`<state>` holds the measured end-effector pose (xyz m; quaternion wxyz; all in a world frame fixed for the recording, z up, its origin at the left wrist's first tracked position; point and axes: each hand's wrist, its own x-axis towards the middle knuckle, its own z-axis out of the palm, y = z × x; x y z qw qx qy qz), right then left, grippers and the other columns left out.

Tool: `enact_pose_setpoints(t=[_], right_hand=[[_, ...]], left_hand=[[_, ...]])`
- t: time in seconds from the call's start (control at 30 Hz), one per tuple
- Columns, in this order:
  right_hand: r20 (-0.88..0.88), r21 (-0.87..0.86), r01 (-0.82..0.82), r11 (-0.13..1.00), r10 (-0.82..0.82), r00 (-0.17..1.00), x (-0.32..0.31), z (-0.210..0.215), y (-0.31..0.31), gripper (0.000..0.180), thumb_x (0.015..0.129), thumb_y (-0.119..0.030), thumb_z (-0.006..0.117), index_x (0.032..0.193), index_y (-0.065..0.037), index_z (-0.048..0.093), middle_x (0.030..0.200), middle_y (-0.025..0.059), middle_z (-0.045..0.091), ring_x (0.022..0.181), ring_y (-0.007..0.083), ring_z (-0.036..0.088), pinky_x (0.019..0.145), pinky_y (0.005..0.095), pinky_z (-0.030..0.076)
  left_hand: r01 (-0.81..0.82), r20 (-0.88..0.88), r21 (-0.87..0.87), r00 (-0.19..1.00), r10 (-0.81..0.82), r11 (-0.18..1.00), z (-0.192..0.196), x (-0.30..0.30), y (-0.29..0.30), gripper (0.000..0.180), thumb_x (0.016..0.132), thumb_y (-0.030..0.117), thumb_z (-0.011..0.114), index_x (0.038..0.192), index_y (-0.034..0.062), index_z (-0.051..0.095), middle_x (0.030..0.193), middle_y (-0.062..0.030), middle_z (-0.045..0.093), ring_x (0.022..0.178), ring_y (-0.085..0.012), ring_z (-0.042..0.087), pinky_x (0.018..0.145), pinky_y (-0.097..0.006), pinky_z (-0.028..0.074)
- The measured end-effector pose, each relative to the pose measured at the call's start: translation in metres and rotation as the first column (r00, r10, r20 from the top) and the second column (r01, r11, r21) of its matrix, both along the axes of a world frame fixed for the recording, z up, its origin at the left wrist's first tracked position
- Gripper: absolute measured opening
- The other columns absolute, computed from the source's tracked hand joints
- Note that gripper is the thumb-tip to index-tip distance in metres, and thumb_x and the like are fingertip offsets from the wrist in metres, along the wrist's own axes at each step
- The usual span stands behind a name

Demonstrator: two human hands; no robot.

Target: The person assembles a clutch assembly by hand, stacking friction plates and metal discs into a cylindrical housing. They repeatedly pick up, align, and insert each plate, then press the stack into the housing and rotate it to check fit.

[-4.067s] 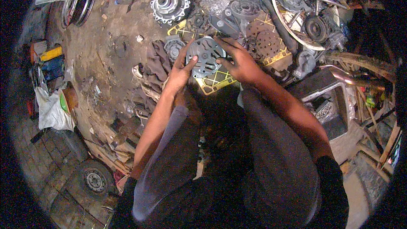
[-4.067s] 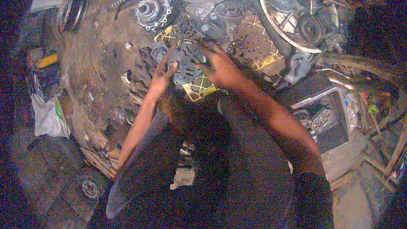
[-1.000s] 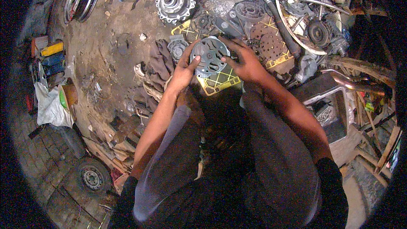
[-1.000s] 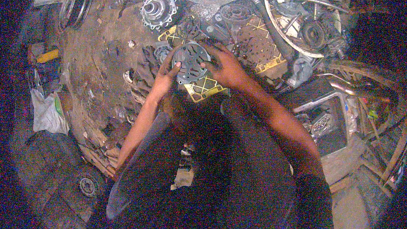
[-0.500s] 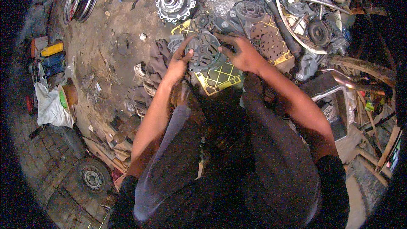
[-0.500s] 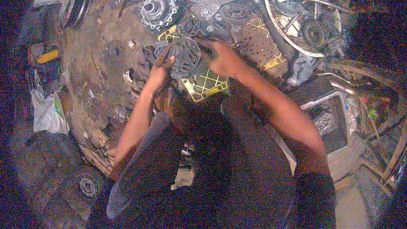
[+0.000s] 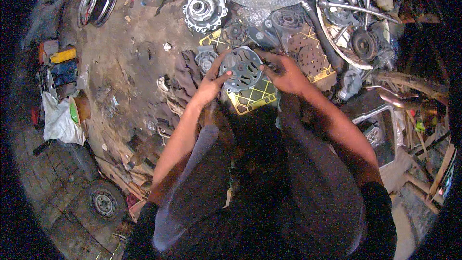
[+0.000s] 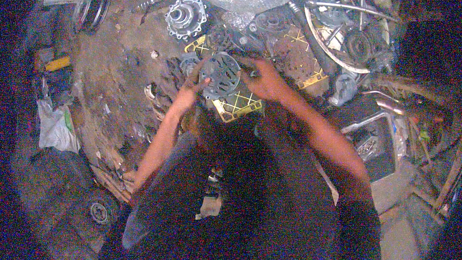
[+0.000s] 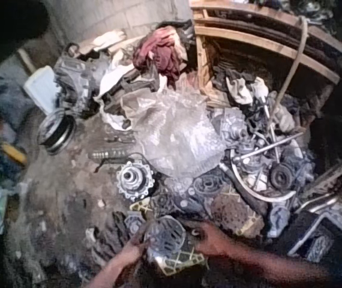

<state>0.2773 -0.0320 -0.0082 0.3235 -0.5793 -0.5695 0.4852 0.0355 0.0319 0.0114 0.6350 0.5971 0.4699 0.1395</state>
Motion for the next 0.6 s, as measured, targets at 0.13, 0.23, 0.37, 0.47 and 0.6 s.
enact_pose_setpoints(t=[0.13, 0.23, 0.37, 0.47, 0.6], right_hand=[[-0.088, 0.037, 0.023, 0.999, -0.02, 0.996, 0.0, 0.001, -0.003, 0.043, 0.087, -0.022, 0.066, 0.126, -0.005, 0.06, 0.123, 0.0178, 0.063, 0.116, 0.0321, 0.059, 0.102, 0.0409, 0.042], [-0.05, -0.034, 0.005, 0.999, -0.007, 0.999, 0.003, -0.008, -0.009, 0.048, 0.085, -0.028, 0.071, 0.125, -0.005, 0.06, 0.121, 0.0181, 0.063, 0.115, 0.0324, 0.059, 0.102, 0.0409, 0.042], [-0.063, -0.095, 0.032, 0.995, -0.038, 0.997, 0.002, -0.029, -0.012, 0.051, 0.084, -0.033, 0.073, 0.125, -0.005, 0.061, 0.122, 0.018, 0.063, 0.115, 0.0321, 0.059, 0.101, 0.0404, 0.043], [-0.086, -0.09, 0.022, 0.996, -0.03, 0.996, 0.002, -0.018, -0.009, 0.05, 0.085, -0.03, 0.072, 0.126, -0.005, 0.059, 0.121, 0.0179, 0.063, 0.115, 0.0316, 0.059, 0.101, 0.0401, 0.043], [-0.071, -0.132, 0.044, 0.99, -0.054, 0.996, 0.001, -0.007, -0.01, 0.049, 0.086, -0.026, 0.071, 0.128, -0.004, 0.058, 0.121, 0.018, 0.064, 0.115, 0.0308, 0.059, 0.101, 0.0398, 0.043]], left_hand=[[-0.004, -0.048, -0.002, 0.999, 0.004, 1.0, 0.009, 0.003, -0.005, 0.063, 0.091, 0.009, 0.062, 0.147, 0.0093, 0.035, 0.146, -0.0098, 0.041, 0.138, -0.0209, 0.033, 0.114, -0.034, 0.023], [0.019, 0.0, 0.055, 1.0, -0.019, 0.998, 0.006, 0.004, -0.007, 0.064, 0.09, 0.009, 0.063, 0.147, 0.0083, 0.033, 0.145, -0.0102, 0.041, 0.138, -0.0211, 0.033, 0.114, -0.034, 0.023], [0.018, 0.086, 0.077, 0.996, -0.024, 0.997, -0.002, 0.004, -0.009, 0.065, 0.09, 0.012, 0.063, 0.147, 0.0071, 0.032, 0.144, -0.0115, 0.042, 0.137, -0.0221, 0.034, 0.114, -0.034, 0.023], [0.011, 0.071, 0.06, 0.997, -0.015, 0.998, -0.002, 0.002, -0.009, 0.06, 0.096, 0.025, 0.057, 0.147, 0.006, 0.033, 0.145, -0.0124, 0.041, 0.137, -0.0231, 0.034, 0.114, -0.034, 0.023], [-0.02, 0.189, -0.083, 0.981, 0.036, 0.996, -0.019, -0.003, -0.004, 0.061, 0.101, 0.044, 0.04, 0.147, 0.0048, 0.033, 0.146, -0.0129, 0.039, 0.136, -0.024, 0.035, 0.114, -0.034, 0.023]])
